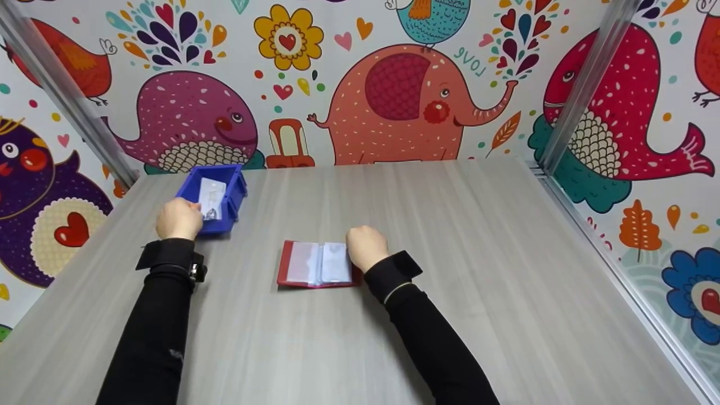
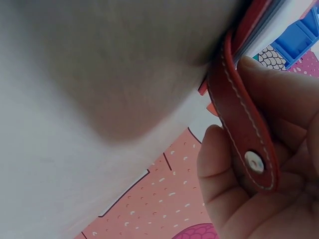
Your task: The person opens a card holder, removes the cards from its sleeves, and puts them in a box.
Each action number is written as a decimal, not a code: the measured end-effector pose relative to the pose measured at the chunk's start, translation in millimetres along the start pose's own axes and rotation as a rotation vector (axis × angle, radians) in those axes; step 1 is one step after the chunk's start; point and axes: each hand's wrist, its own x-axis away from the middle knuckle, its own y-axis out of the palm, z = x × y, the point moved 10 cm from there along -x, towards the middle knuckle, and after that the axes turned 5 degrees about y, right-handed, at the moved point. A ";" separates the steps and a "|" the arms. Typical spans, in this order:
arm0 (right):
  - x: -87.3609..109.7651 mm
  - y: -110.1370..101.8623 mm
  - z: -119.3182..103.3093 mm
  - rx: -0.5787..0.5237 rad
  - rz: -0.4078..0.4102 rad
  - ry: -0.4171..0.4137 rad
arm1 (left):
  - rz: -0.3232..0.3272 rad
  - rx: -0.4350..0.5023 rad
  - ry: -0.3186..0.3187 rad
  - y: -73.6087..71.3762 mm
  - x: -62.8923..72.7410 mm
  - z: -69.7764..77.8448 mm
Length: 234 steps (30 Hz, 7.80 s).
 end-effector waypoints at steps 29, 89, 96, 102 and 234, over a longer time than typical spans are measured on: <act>0.9 -0.8 -2.0 -0.001 0.007 -0.011 | 0.019 0.010 0.107 -11.7 6.9 5.9; 0.8 -2.1 -1.4 -0.012 0.013 -0.007 | -0.328 0.059 0.718 78.8 145.0 145.4; 1.1 -2.0 -1.1 -0.015 0.014 -0.006 | -0.388 0.031 0.743 87.7 151.6 144.6; 1.2 -1.7 -1.2 -0.015 0.011 -0.008 | -0.419 0.008 0.724 93.7 152.2 141.6; -0.5 6.5 -50.6 -0.017 0.035 -0.215 | -0.456 0.016 0.692 97.9 152.0 136.8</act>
